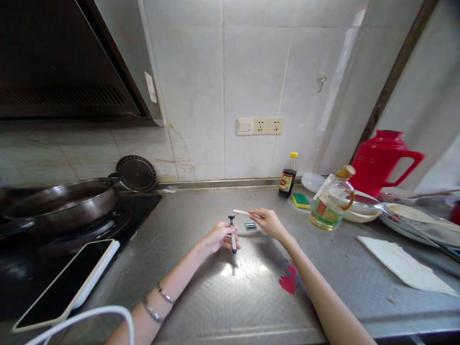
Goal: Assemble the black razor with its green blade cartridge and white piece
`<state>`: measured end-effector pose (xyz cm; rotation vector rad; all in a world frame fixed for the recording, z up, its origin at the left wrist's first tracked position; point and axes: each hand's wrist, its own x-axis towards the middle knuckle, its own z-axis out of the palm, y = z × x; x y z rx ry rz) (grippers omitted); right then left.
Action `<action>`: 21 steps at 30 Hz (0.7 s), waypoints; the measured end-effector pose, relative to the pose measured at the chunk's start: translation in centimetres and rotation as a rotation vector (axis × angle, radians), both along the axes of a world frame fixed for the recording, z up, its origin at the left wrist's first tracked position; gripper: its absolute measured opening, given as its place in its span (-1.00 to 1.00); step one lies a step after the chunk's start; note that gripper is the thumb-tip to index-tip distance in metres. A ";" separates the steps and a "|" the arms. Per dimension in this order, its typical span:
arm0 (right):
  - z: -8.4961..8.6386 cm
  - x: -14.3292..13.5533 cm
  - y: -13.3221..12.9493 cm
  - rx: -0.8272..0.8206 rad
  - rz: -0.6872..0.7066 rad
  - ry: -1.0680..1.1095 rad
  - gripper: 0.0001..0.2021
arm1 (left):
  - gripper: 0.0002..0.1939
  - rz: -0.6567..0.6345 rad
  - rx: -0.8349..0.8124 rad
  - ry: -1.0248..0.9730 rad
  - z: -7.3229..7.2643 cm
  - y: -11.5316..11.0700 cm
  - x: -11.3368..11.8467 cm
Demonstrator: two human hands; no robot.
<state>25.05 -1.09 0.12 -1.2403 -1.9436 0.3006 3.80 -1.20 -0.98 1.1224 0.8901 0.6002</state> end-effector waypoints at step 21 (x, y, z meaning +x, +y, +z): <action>0.4 -0.1 -0.3 0.027 0.009 -0.060 -0.70 | -0.66 -0.020 -0.009 0.040 0.3 -0.5 0.4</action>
